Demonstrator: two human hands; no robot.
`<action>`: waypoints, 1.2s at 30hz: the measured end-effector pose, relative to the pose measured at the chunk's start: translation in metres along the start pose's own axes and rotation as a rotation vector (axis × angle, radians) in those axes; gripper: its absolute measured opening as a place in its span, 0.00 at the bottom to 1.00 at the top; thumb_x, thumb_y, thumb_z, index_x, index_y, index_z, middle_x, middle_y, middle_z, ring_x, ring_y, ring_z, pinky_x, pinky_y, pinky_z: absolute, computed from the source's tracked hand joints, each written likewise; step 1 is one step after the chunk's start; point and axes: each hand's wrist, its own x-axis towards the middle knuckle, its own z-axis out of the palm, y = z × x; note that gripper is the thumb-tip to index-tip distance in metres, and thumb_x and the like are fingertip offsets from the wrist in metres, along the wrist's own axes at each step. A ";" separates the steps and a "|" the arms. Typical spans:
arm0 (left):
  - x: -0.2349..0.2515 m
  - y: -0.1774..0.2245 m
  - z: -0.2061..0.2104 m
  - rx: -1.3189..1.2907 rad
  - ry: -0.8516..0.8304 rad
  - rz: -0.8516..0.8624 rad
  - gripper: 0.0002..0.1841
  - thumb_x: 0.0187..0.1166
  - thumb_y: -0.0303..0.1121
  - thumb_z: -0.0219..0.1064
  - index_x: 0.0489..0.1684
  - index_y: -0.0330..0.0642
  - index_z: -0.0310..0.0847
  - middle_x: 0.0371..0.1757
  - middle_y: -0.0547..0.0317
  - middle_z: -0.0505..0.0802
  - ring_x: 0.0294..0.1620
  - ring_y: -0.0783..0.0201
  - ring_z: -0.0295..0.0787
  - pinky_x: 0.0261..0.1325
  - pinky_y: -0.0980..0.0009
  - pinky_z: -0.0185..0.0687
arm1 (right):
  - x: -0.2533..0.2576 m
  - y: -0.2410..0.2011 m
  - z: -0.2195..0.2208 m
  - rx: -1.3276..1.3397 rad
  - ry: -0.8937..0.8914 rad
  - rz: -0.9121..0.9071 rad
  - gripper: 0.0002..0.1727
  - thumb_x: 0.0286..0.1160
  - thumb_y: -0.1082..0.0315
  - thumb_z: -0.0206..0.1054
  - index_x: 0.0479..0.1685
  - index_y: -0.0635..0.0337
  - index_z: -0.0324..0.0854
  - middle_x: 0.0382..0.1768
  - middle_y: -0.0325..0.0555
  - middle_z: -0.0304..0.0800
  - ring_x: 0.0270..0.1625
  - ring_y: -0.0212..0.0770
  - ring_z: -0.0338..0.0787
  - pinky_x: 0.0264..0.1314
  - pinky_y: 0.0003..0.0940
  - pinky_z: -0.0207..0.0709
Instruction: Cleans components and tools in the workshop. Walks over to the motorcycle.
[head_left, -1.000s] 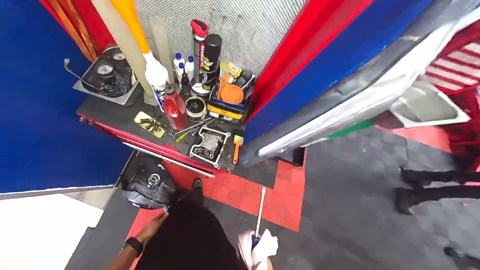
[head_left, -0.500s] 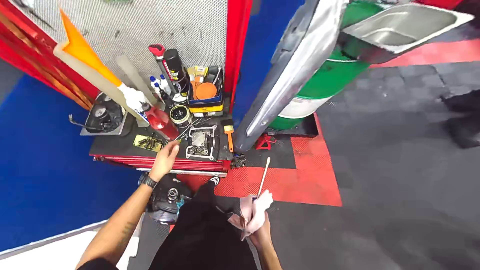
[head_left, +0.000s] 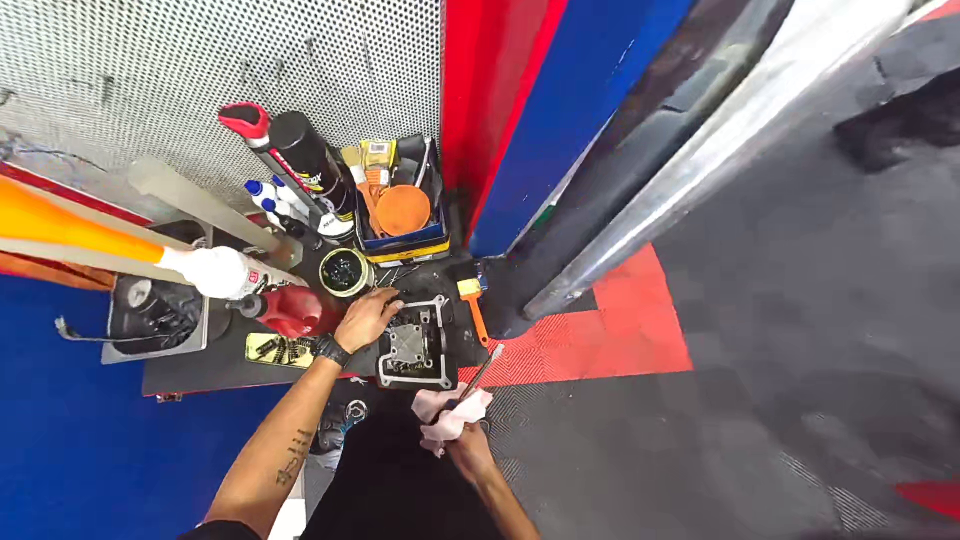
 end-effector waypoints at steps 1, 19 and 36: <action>0.003 -0.002 0.000 -0.010 -0.016 0.023 0.29 0.92 0.51 0.50 0.79 0.39 0.77 0.79 0.44 0.82 0.81 0.49 0.78 0.85 0.48 0.67 | 0.002 -0.001 0.004 0.016 0.019 -0.001 0.16 0.64 0.69 0.75 0.51 0.57 0.82 0.34 0.44 0.94 0.33 0.37 0.92 0.36 0.38 0.89; -0.134 0.024 0.062 -0.306 0.245 -0.470 0.20 0.79 0.43 0.71 0.54 0.32 0.85 0.58 0.39 0.88 0.51 0.47 0.90 0.57 0.45 0.86 | 0.032 -0.082 0.004 -0.244 0.086 -0.123 0.13 0.70 0.64 0.70 0.52 0.51 0.83 0.33 0.35 0.92 0.32 0.29 0.90 0.37 0.29 0.87; -0.120 0.027 0.087 -0.503 0.427 -0.661 0.23 0.76 0.48 0.73 0.52 0.33 0.87 0.56 0.40 0.90 0.52 0.46 0.90 0.59 0.42 0.84 | 0.089 -0.146 0.049 -0.711 -0.134 -0.045 0.13 0.76 0.77 0.65 0.58 0.59 0.82 0.39 0.40 0.93 0.36 0.31 0.90 0.40 0.30 0.87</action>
